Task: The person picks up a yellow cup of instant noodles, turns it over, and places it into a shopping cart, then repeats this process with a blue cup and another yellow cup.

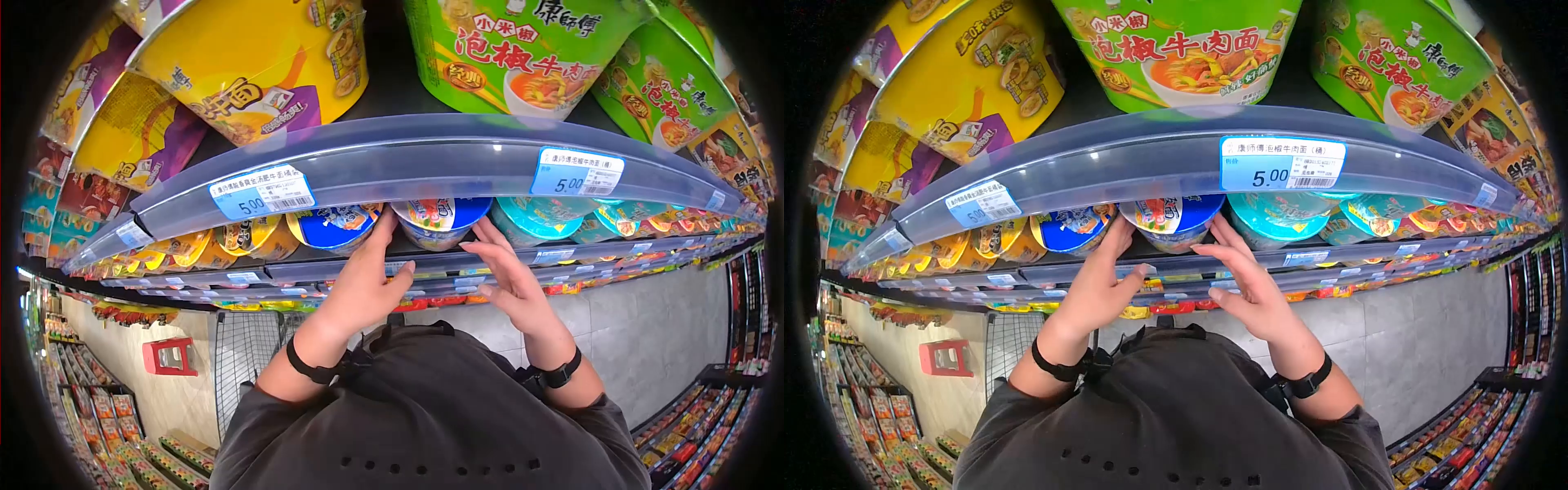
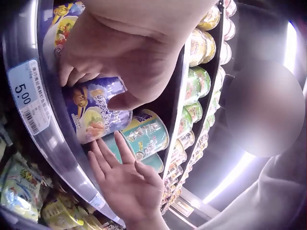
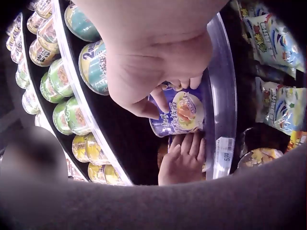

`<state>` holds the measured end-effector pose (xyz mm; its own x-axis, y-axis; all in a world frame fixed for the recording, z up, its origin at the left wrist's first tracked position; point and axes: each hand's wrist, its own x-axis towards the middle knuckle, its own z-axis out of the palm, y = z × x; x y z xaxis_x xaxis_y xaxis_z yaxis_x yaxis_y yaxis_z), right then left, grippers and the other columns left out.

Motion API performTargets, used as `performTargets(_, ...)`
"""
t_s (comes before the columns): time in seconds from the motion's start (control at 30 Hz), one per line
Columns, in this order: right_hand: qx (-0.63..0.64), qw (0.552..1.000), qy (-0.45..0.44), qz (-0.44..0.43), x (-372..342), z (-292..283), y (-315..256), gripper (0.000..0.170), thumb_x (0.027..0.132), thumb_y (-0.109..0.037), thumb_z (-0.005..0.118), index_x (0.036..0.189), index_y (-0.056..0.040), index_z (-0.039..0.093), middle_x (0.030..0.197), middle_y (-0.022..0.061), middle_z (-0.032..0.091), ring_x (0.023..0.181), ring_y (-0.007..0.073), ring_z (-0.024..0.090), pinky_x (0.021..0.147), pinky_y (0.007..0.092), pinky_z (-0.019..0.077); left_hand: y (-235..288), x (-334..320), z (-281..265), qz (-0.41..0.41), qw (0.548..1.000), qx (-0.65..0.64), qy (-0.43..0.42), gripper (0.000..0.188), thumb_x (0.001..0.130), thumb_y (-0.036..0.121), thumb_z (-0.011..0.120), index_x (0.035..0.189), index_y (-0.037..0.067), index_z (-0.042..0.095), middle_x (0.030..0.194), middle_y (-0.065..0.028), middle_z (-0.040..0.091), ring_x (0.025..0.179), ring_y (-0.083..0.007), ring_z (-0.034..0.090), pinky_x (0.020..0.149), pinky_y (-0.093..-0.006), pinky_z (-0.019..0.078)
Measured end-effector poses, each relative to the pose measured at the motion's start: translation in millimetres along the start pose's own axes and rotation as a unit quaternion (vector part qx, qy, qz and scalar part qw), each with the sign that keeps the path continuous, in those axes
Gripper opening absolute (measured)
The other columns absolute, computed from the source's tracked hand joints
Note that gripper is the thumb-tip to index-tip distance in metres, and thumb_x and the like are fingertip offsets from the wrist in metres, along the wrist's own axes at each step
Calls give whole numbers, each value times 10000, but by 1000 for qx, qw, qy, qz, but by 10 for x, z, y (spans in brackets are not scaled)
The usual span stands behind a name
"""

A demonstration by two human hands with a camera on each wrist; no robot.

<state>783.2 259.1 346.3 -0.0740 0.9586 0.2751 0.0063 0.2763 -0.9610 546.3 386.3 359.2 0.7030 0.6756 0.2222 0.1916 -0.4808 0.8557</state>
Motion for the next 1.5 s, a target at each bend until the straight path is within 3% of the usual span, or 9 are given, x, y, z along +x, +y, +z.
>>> performTargets(0.43, 64, 998, -19, -19, -125, 22, -15, 597, 850, 18, 580, 1442, -49, 561, 1729, 202, 105, 1615, 332, 91, 1276, 500, 154, 336, -408, 151, -14, 998, 24, 49, 832, 934, 79, 649, 1622, -19, 192, 1558, -329, 415, 1397, -446, 500, 1145, -472, 429)
performTargets(0.5, 83, 996, -7, -16, -179, 24, -22, 571, 855, 14, 578, 1423, -37, 570, 1726, 198, 117, 1613, 329, 103, 1275, 505, 166, 456, -505, 201, -50, 998, -27, 31, 831, 927, -60, 560, 1645, 1, 146, 1636, -273, 335, 1530, -343, 345, 1219, -461, 328)
performTargets(0.6, 89, 996, -2, -13, -298, 39, -27, 538, 860, 16, 575, 1396, -22, 581, 1723, 192, 131, 1612, 331, 110, 1274, 507, 170, 468, -687, 340, -26, 996, -61, 61, 832, 929, -74, 550, 1646, -2, 134, 1639, -268, 332, 1526, -336, 355, 1225, -458, 316)
performTargets(0.87, 206, 978, 21, 25, -850, 73, 300, 382, 876, 35, 584, 1253, -25, 581, 1688, 175, 252, 1544, 288, 304, 1242, 465, 249, 553, -1185, 602, -85, 983, -145, 77, 849, 928, -67, 583, 1630, -39, 107, 1603, -271, 385, 1507, -341, 389, 1213, -413, 324)
performTargets(1.0, 251, 964, 24, 79, -1092, 112, 395, 597, 900, 10, 570, 1482, -26, 443, 1638, 181, 365, 1512, 279, 364, 1246, 453, 265, 434, -1499, 666, -126, 988, -77, 42, 801, 940, 1, 614, 1618, -11, 188, 1442, -268, 581, 1408, -348, 530, 1111, -396, 447)
performTargets(1.03, 252, 964, 22, 83, -1148, 136, 410, 597, 900, 10, 570, 1482, -26, 443, 1638, 181, 365, 1512, 279, 364, 1246, 453, 265, 423, -1590, 694, -144, 987, -62, 47, 766, 946, 50, 629, 1601, -2, 236, 1343, -268, 649, 1321, -375, 605, 981, -414, 536)
performTargets(1.27, 243, 944, -96, 202, -1414, 283, 700, 775, 947, -15, 557, 1647, -70, 228, 1642, 174, 363, 1518, 290, 363, 1245, 450, 268, 471, -2096, 547, -269, 960, 40, -61, 656, 963, 201, 650, 1516, 1, 357, 1234, -292, 681, 1135, -448, 671, 907, -497, 552)
performTargets(1.37, 218, 917, -225, 245, -1361, 510, 672, 812, 968, -64, 604, 1662, -77, 181, 1642, 138, 362, 1490, 276, 399, 1230, 450, 294, 418, -2438, 460, -289, 952, 78, -60, 533, 964, 220, 652, 1410, -4, 463, 1157, -267, 714, 1085, -443, 687, 875, -472, 563)
performTargets(1.5, 172, 881, -334, 286, -1171, 987, 519, 873, 972, -62, 614, 1680, -114, 106, 1631, 114, 369, 1472, 251, 418, 1212, 415, 320, 390, -2993, 305, -329, 937, 104, -54, 616, 981, 269, 627, 1476, -19, 399, 1161, -328, 686, 1104, -468, 667, 943, -515, 530)
